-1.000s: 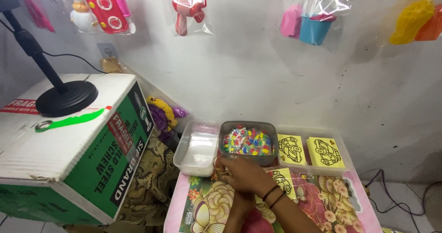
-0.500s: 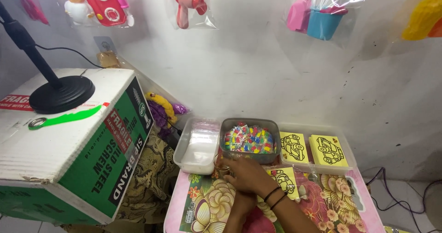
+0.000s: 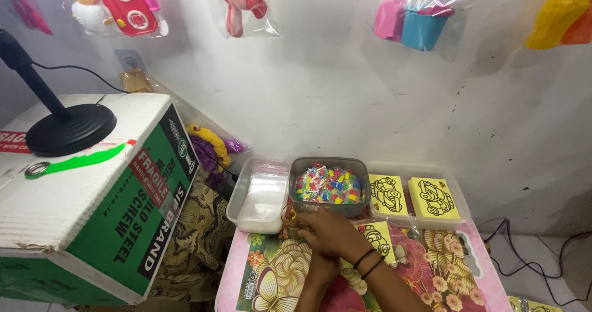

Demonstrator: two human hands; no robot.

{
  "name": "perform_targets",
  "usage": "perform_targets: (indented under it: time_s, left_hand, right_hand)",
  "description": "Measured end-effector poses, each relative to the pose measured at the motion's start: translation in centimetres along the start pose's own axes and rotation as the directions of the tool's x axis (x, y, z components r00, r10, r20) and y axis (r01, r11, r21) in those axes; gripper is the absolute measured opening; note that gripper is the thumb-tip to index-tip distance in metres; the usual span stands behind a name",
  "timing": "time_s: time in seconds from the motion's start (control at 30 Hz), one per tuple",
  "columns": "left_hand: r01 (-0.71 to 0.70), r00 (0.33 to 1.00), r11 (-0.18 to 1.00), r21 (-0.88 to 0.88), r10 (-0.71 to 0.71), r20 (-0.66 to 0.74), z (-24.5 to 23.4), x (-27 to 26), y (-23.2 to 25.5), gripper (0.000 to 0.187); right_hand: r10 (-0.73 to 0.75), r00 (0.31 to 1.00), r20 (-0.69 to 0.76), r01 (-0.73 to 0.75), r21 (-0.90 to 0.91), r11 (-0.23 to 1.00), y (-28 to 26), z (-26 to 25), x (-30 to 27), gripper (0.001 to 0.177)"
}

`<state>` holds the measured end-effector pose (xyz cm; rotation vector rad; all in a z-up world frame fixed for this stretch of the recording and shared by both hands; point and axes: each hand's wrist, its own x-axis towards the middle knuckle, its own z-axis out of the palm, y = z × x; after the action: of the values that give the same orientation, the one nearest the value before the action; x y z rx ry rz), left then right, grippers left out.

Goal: The person places small colorful plastic pieces onto a yellow card with a vehicle outline, then inserts the card into a clear plastic bag and seals it. This process is repeated for multiple cards, which are then placed on the floor.

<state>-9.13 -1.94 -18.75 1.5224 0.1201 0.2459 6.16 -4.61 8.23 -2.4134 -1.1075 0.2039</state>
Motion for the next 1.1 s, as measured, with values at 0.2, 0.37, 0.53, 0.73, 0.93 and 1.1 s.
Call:
perform_targets:
  time_s: [0.2,0.37,0.53,0.73,0.93,1.1]
  left_hand:
    - [0.004,1.0,1.0,0.017,-0.004,0.008,0.0,6.7,4.9,0.04]
    - [0.008,1.0,1.0,0.03,-0.008,0.012,0.5,11.8,14.6,0.046]
    - [-0.03,0.999,0.999,-0.028,0.031,0.03,0.4,11.8,15.2,0.022]
    - [0.078,0.995,0.997,-0.022,-0.076,0.065,0.3,11.9,15.3,0.018]
    - [0.229,0.972,0.972,-0.045,-0.226,0.057,0.7,11.5,17.3,0.026]
    - [0.211,0.976,0.972,-0.104,-0.205,0.072,0.8,11.6,17.1,0.026]
  right_hand:
    - [-0.044,0.995,-0.085,0.047,0.026,0.999,0.3,-0.3,0.0,0.016]
    - [-0.004,0.994,-0.111,0.02,0.14,0.99,0.4,-1.1,-0.1,0.017]
    - [0.083,0.989,-0.123,-0.041,0.314,0.949,0.3,-1.8,-0.5,0.017]
    - [0.173,0.919,-0.354,0.009,0.457,0.89,2.1,-2.6,-1.1,0.012]
    - [0.277,0.822,-0.498,0.308,0.798,0.518,5.6,-5.5,-5.5,0.005]
    - [0.475,0.658,-0.584,0.262,0.769,0.583,10.1,-6.8,-11.3,0.006]
